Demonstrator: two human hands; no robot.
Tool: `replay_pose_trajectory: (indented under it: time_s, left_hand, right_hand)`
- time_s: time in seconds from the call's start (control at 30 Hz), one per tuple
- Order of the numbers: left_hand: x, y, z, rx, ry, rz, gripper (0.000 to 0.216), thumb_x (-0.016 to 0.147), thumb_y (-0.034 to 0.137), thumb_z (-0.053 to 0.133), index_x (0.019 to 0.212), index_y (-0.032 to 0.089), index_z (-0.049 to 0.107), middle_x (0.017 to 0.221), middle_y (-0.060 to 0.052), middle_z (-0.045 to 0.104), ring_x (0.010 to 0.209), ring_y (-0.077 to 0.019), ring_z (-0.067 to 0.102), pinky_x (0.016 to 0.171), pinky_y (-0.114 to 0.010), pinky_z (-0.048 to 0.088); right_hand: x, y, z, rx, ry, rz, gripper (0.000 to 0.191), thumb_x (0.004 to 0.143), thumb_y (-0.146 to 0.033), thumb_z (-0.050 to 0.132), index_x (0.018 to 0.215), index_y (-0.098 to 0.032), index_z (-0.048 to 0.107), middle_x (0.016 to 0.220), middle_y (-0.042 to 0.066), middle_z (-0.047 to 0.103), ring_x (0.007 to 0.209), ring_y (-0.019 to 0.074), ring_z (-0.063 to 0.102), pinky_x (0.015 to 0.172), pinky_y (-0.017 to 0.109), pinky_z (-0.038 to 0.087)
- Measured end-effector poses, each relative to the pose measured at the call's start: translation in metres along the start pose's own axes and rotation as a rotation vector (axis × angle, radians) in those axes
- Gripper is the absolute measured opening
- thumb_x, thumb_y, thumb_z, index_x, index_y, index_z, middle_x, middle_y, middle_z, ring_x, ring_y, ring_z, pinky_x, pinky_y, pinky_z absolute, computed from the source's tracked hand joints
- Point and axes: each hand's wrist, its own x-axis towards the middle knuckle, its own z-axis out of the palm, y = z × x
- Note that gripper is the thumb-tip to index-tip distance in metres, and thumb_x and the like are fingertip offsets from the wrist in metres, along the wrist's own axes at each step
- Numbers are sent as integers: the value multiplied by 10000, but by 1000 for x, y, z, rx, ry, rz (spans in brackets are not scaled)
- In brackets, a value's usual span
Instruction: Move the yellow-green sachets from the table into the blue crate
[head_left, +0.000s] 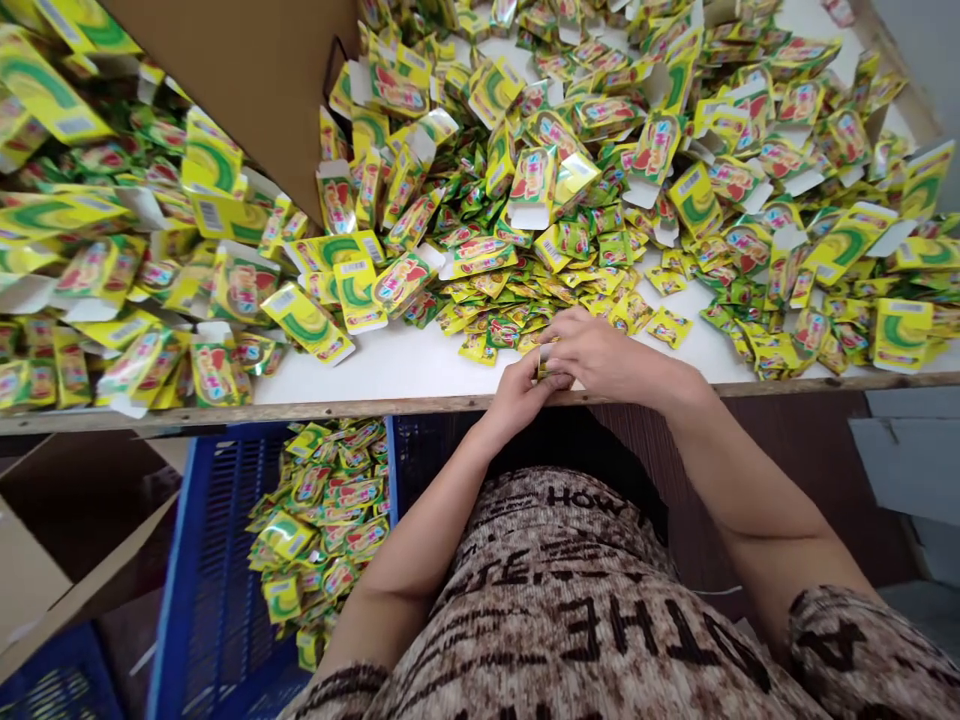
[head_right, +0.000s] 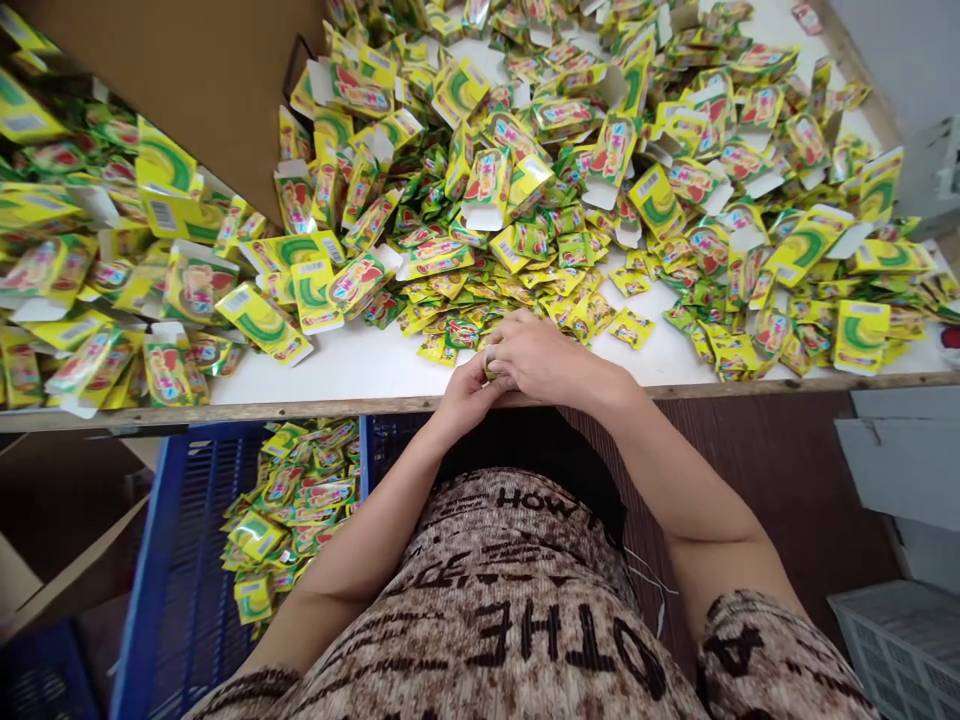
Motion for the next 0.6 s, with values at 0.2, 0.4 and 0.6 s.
replay_pose_trajectory:
  time_s: [0.2, 0.4, 0.6]
  left_hand:
    - [2, -8, -1, -42, -26, 42, 384, 838, 479, 700, 1057, 164, 684, 1056, -66, 725, 980, -214, 628, 917, -329, 472]
    - [-2, 2, -9, -149, -37, -14, 484, 936, 549, 544, 1231, 185, 668, 1268, -92, 688, 1187, -237, 608, 1066, -361, 439]
    - [-2, 12, -12, -466, -72, -133, 346, 870, 405, 696, 1162, 223, 740, 1258, -69, 719, 1262, -259, 610, 1151, -409, 401]
  right_hand:
    - [-12, -3, 4, -90, 30, 129, 164, 906, -278, 661, 841, -184, 779, 1230, 151, 650, 1276, 376, 435, 997, 574, 383]
    - [-34, -2, 17, 512, 543, 302, 190, 890, -310, 690, 1059, -265, 765, 1107, 69, 707, 1001, 224, 633, 859, 399, 526]
    - [-32, -2, 53, 1326, 511, 641, 244, 676, -347, 848, 830, -203, 724, 650, -46, 587, 463, 63, 440, 414, 212, 336]
